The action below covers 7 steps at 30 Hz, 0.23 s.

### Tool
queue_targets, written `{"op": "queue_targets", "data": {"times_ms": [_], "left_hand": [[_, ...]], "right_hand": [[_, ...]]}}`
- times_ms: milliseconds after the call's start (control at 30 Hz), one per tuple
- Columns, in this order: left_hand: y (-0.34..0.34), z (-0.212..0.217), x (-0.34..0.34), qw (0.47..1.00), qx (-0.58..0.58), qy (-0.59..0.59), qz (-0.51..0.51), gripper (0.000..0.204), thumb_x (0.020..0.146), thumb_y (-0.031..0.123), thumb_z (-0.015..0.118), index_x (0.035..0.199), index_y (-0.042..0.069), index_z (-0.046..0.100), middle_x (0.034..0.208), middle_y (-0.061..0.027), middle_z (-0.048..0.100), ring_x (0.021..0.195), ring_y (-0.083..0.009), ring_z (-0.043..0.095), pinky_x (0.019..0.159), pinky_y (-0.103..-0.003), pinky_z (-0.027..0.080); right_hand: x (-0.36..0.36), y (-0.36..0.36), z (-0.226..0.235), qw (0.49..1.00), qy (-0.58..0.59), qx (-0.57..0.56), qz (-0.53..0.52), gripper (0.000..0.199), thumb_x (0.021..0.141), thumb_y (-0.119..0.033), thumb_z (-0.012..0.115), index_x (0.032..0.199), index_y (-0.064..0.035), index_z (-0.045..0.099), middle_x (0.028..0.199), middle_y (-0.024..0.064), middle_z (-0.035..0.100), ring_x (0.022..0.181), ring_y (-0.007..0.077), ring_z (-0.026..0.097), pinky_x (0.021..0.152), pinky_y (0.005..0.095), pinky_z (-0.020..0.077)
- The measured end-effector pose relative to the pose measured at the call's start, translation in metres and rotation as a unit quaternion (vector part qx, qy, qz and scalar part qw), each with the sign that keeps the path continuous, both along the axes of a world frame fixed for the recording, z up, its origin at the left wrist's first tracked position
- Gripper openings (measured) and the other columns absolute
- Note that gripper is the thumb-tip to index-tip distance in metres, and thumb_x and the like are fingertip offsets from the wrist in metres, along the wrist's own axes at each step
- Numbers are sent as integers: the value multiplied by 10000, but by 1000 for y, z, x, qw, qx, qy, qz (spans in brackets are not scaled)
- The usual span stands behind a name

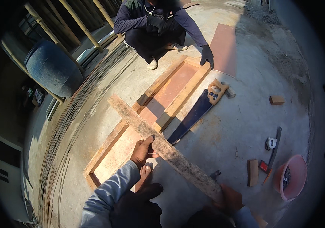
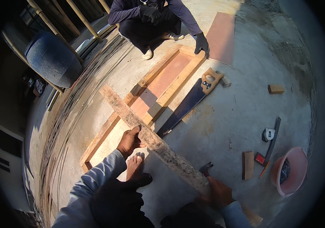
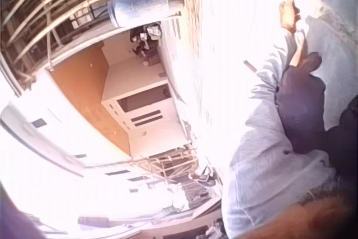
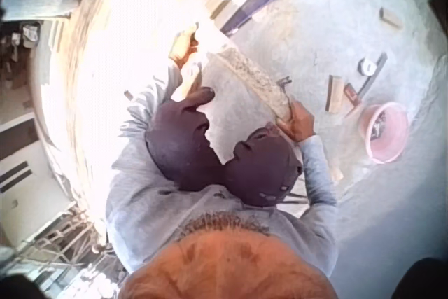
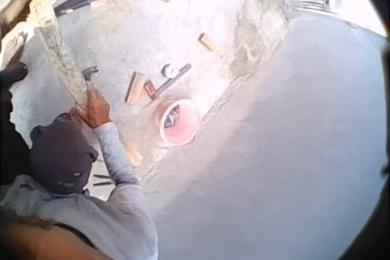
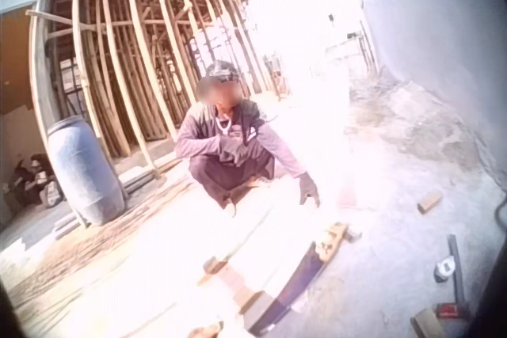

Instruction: The person assembles a small wooden frame on a concrete floor. They measure and mark wood pieces with a pencil and try-square, cut them with a hand saw, and fasten them together using a hammer and nails. A second person assists by holding pieces during cutting.

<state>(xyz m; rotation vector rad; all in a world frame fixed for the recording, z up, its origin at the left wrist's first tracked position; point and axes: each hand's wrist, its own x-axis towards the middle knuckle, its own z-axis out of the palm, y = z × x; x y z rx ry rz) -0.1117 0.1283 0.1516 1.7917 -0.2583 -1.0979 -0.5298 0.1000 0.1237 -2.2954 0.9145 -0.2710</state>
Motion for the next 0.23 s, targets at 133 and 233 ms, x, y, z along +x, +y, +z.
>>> {"op": "queue_targets", "data": {"times_ms": [133,233], "left_hand": [[-5,-64,17,976,65,83,-188,592,1000,512,549,1214,-40,562,1018,-203,705,818,-307,744,649,-361,610],[-9,-95,31,956,136,103,-238,619,1006,525,531,1336,1,519,1067,-189,722,835,-300,746,677,-356,612]], "right_hand": [[-18,15,-34,999,33,27,-27,841,711,-537,846,1325,-65,519,1003,198,684,851,372,704,738,461,583],[-17,15,-54,998,61,25,-9,850,725,-537,839,1355,-68,512,1045,204,689,879,357,715,734,468,582]]}}
